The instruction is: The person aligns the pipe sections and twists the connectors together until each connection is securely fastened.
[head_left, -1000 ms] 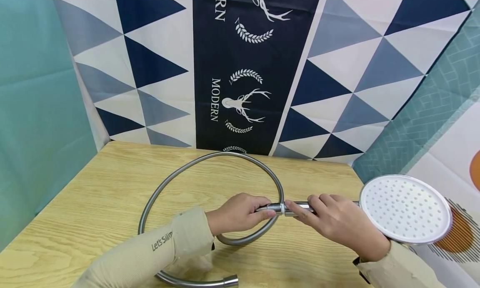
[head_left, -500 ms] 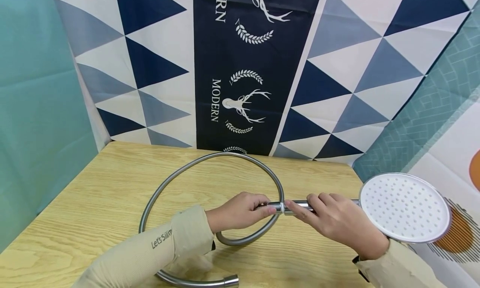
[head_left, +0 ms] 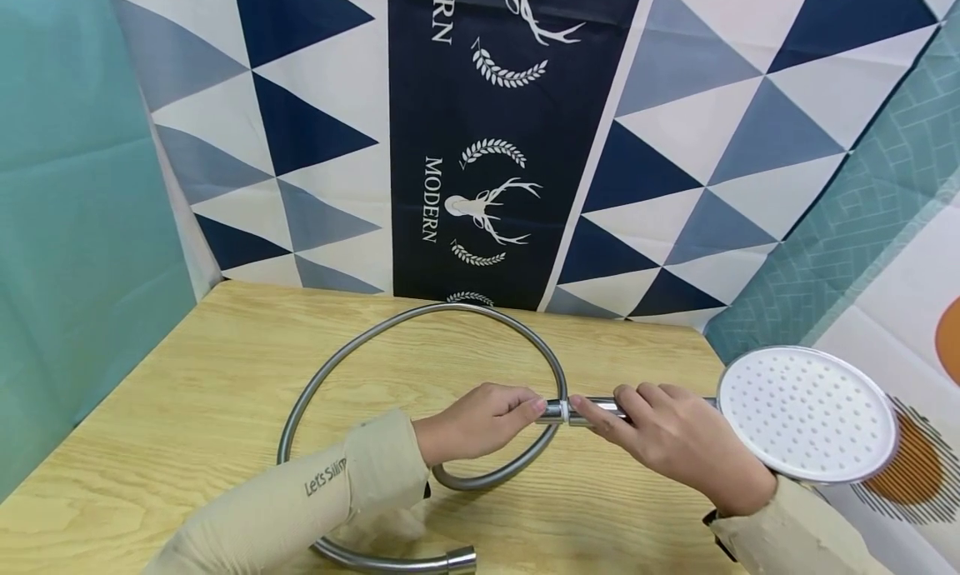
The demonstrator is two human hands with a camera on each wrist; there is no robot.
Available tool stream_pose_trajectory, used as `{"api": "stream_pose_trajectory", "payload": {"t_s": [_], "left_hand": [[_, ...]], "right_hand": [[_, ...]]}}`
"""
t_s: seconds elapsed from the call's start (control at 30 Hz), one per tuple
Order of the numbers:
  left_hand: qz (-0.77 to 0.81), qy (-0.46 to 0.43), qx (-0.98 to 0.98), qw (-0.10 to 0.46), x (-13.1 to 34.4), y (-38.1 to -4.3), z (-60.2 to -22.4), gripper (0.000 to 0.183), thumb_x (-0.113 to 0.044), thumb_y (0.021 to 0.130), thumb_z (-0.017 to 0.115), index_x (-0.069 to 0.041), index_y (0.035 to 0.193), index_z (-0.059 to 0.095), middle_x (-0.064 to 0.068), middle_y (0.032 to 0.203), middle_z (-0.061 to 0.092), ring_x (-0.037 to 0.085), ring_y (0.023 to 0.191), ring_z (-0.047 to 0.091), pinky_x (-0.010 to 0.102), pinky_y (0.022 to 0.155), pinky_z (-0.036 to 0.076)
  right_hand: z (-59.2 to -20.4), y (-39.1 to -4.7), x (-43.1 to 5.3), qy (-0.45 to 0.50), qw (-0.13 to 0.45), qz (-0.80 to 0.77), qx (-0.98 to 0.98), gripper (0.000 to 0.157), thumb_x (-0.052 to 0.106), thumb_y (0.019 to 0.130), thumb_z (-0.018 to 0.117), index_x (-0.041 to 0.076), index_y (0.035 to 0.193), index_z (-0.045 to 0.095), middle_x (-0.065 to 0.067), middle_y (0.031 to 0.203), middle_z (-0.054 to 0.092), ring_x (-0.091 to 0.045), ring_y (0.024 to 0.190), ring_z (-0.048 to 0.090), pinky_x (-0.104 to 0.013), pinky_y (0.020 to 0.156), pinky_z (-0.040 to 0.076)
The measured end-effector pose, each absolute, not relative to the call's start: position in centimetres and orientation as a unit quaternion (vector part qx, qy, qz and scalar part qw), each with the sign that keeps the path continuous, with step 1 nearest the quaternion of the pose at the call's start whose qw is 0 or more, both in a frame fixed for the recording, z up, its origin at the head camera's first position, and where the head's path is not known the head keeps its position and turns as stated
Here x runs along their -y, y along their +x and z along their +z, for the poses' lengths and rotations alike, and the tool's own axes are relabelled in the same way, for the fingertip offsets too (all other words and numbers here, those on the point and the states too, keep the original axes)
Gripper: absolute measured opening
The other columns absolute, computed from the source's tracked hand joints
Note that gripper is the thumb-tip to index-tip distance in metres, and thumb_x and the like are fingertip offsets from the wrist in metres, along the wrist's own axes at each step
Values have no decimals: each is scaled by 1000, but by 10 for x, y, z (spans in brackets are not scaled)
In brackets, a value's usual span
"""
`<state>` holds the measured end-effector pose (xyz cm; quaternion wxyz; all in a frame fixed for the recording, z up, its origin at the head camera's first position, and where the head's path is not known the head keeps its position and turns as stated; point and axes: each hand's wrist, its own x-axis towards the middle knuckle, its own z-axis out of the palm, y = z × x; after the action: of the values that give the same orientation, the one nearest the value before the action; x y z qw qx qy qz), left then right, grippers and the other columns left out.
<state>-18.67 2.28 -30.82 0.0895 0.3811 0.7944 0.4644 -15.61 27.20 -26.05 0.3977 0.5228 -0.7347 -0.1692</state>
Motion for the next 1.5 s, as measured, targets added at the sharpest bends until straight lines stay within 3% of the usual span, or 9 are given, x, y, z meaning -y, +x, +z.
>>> {"api": "stream_pose_trajectory", "payload": {"t_s": [0.13, 0.3, 0.4, 0.83, 1.27, 1.43, 1.5], "left_hand": [[460, 388, -792, 100, -22, -189, -308, 32, -19, 105, 41, -2, 110, 67, -4, 61, 43, 6, 55, 34, 20, 56, 33], [449, 402, -792, 95, -25, -189, -308, 27, -19, 103, 47, 1, 99, 65, -5, 67, 48, 2, 58, 38, 19, 55, 35], [451, 395, -795, 95, -27, -188, -307, 24, -20, 101, 50, -1, 96, 63, -6, 65, 43, 3, 56, 37, 19, 52, 32], [467, 387, -790, 88, -29, -186, -306, 16, -16, 100, 54, -2, 98, 62, -6, 71, 50, 3, 58, 40, 18, 53, 34], [474, 419, -765, 121, -23, -188, -303, 25, -18, 102, 48, 2, 100, 63, -6, 64, 41, 2, 54, 34, 18, 52, 30], [460, 412, -778, 117, -24, -190, -302, 28, -17, 103, 47, 1, 98, 68, 1, 73, 57, 2, 60, 40, 18, 59, 37], [455, 414, -779, 119, -25, -191, -302, 28, -16, 102, 47, 1, 94, 68, 1, 73, 58, 2, 61, 40, 18, 59, 37]], "right_hand": [[-260, -156, -271, 524, 398, -169, 733, 46, 7, 107, 24, 10, 153, 21, -6, 68, 45, -14, 48, 31, -20, 40, 27], [-260, -156, -271, 529, 399, -171, 730, 46, 6, 107, 24, 10, 152, 22, -6, 68, 43, -13, 49, 28, -20, 41, 25], [-260, -155, -273, 529, 399, -169, 729, 46, 5, 107, 23, 10, 152, 23, -7, 69, 43, -13, 49, 29, -20, 41, 26], [-259, -156, -276, 528, 398, -169, 731, 46, 2, 106, 23, 11, 151, 27, -7, 70, 44, -13, 49, 29, -20, 41, 27], [-259, -156, -275, 529, 402, -159, 730, 46, 3, 106, 25, 12, 151, 28, -8, 71, 48, -15, 49, 36, -21, 41, 33], [-258, -155, -275, 531, 401, -160, 729, 46, 3, 106, 25, 11, 151, 28, -8, 71, 48, -15, 49, 35, -21, 41, 32], [-258, -155, -274, 532, 402, -162, 728, 46, 3, 106, 25, 11, 151, 28, -7, 71, 47, -15, 50, 35, -21, 41, 31]]}}
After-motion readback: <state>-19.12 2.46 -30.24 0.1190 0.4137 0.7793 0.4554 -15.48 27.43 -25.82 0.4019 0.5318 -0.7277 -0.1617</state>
